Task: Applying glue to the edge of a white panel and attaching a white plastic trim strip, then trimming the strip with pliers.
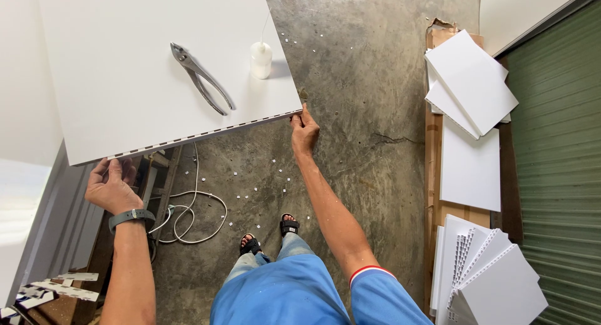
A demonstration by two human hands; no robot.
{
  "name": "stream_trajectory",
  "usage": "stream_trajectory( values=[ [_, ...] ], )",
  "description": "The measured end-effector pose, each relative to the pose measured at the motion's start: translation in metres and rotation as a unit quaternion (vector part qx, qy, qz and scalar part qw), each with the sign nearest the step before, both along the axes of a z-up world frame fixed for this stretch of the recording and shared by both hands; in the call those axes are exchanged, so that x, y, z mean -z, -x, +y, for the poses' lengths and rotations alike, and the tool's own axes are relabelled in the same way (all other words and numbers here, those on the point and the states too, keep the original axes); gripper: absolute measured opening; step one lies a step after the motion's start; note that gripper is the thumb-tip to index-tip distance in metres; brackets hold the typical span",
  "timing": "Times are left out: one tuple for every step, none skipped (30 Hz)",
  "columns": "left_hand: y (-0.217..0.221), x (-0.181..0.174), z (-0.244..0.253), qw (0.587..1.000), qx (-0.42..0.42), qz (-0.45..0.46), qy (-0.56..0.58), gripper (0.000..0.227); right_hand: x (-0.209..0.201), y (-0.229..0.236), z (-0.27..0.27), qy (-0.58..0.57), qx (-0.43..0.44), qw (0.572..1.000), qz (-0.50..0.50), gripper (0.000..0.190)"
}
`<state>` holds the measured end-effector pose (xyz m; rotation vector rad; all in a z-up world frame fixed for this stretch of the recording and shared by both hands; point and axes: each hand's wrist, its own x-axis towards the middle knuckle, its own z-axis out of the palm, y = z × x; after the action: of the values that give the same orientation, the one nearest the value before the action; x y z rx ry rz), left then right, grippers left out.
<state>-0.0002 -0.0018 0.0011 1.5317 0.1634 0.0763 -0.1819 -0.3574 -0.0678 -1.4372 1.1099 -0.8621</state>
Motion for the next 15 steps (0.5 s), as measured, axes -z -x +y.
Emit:
stream_trajectory(
  values=[
    [0.001, -0.001, 0.000, 1.000, 0.001, 0.000, 0.000, 0.007, 0.002, -0.001, -0.001, 0.000, 0.001, 1.000, 0.000, 0.050],
    [0.001, -0.003, -0.001, 1.000, 0.000, 0.006, -0.001, 0.007, 0.003, -0.002, -0.002, -0.001, 0.004, 1.000, -0.008, 0.049],
    [0.001, -0.004, -0.002, 1.000, -0.002, 0.011, -0.002, 0.007, 0.005, -0.002, -0.003, -0.001, 0.006, 1.000, -0.017, 0.048],
    [0.000, -0.003, -0.002, 1.000, -0.001, 0.011, -0.003, 0.007, 0.003, -0.002, -0.003, -0.001, 0.007, 1.000, -0.017, 0.048],
    [-0.001, -0.001, -0.002, 1.000, 0.001, 0.007, -0.002, 0.006, 0.001, -0.002, -0.003, -0.006, 0.011, 1.000, -0.015, 0.047],
    [-0.002, 0.001, -0.001, 1.000, 0.002, 0.003, -0.002, 0.005, 0.000, -0.002, -0.002, -0.011, 0.016, 1.000, -0.012, 0.046],
    [-0.001, 0.000, -0.002, 1.000, 0.003, 0.004, -0.003, 0.005, -0.002, -0.002, -0.002, -0.011, 0.017, 1.000, -0.012, 0.046],
    [0.000, -0.001, -0.003, 1.000, 0.008, -0.004, -0.002, 0.006, -0.004, -0.003, -0.002, -0.007, 0.016, 1.000, -0.006, 0.045],
    [0.000, -0.002, -0.004, 1.000, 0.012, -0.011, -0.001, 0.007, -0.006, -0.004, -0.003, -0.003, 0.016, 1.000, -0.001, 0.044],
    [0.000, 0.000, -0.004, 1.000, 0.014, -0.010, -0.002, 0.007, -0.003, -0.003, -0.003, -0.004, 0.017, 1.000, -0.001, 0.044],
    [0.000, 0.002, -0.004, 1.000, 0.010, -0.014, -0.013, 0.007, 0.001, -0.003, -0.004, -0.001, 0.019, 1.000, -0.014, 0.045],
    [-0.001, 0.003, -0.005, 1.000, 0.006, -0.018, -0.024, 0.008, 0.003, -0.004, -0.005, 0.004, 0.022, 0.999, -0.028, 0.045],
    [-0.001, 0.001, -0.006, 1.000, 0.008, -0.019, -0.023, 0.008, 0.004, -0.004, -0.006, 0.004, 0.023, 0.999, -0.029, 0.045],
    [-0.001, -0.001, -0.007, 1.000, 0.006, -0.013, -0.009, 0.008, 0.005, -0.004, -0.006, 0.002, 0.026, 0.999, -0.028, 0.044],
    [0.000, -0.002, -0.007, 1.000, 0.005, -0.007, 0.006, 0.009, 0.006, -0.004, -0.006, 0.000, 0.028, 0.999, -0.028, 0.043]
  ],
)
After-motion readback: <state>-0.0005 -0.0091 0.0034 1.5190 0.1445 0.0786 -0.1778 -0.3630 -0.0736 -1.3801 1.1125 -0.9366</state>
